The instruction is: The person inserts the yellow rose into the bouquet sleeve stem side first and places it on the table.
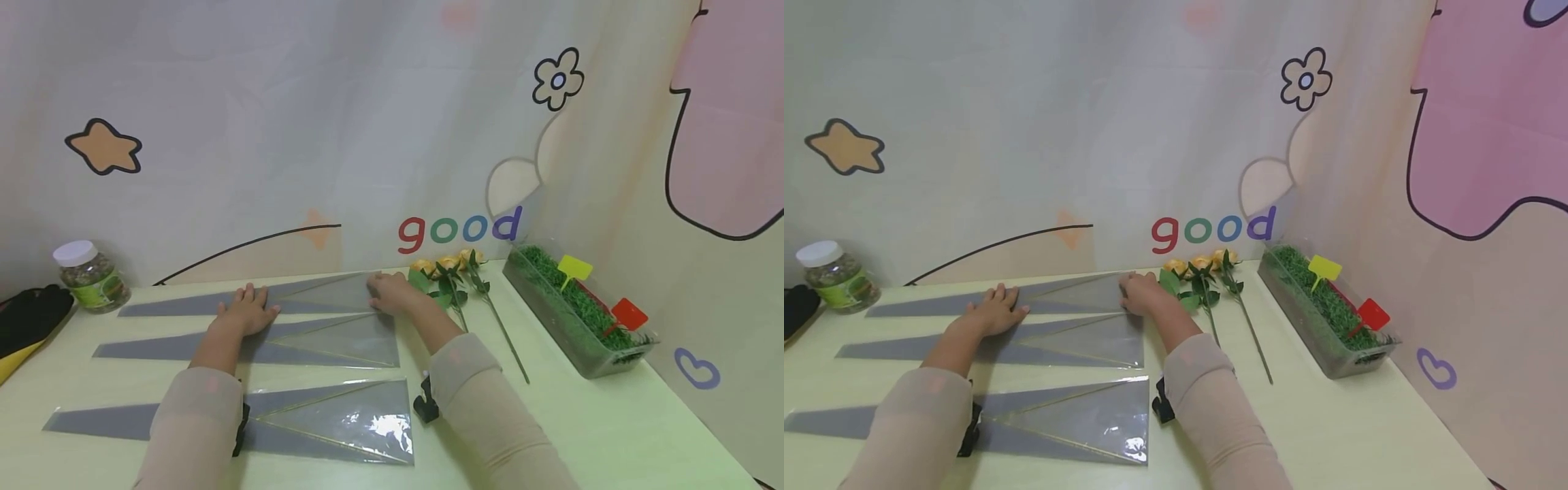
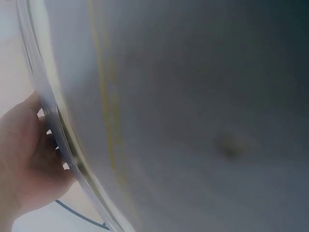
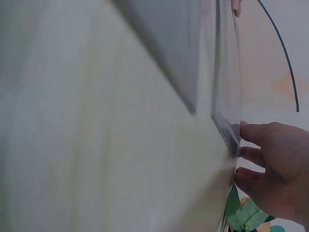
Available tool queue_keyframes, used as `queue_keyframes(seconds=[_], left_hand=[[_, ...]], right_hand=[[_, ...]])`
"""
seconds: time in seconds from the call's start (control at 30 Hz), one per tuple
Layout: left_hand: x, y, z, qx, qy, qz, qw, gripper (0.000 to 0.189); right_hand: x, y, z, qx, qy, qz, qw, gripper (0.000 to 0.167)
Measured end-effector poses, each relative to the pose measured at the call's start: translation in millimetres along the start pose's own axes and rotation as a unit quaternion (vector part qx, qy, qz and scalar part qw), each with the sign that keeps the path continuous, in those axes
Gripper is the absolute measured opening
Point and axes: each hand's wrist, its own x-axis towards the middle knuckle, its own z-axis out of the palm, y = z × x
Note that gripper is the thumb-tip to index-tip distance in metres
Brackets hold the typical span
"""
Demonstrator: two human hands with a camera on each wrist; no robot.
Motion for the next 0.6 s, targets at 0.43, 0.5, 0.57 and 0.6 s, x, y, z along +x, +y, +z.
queue_keyframes(seconds=[0.43,0.5,0.57,0.6], left_hand=[[-1.1,2.2,-3.6,-0.011,-0.004,-0.008,0.9999,0.064],[-0.6,1.0,-2.8,-0.012,-0.006,-0.006,0.9999,0.066],[4.5,-3.9,0.8,-0.013,-0.002,-0.004,0.9999,0.068],[4.8,-4.5,1.4,-0.014,-0.001,-0.004,0.9999,0.069]], right_hand=[[-4.2,-2.1,-2.6,0.018,0.025,0.020,0.9993,0.042],[-4.4,-3.1,-2.6,0.030,0.038,0.019,0.9986,0.038],[-3.8,-3.8,-2.8,0.037,0.051,0.017,0.9978,0.035],[-3.5,-4.0,-2.8,0.046,0.056,0.018,0.9972,0.033]])
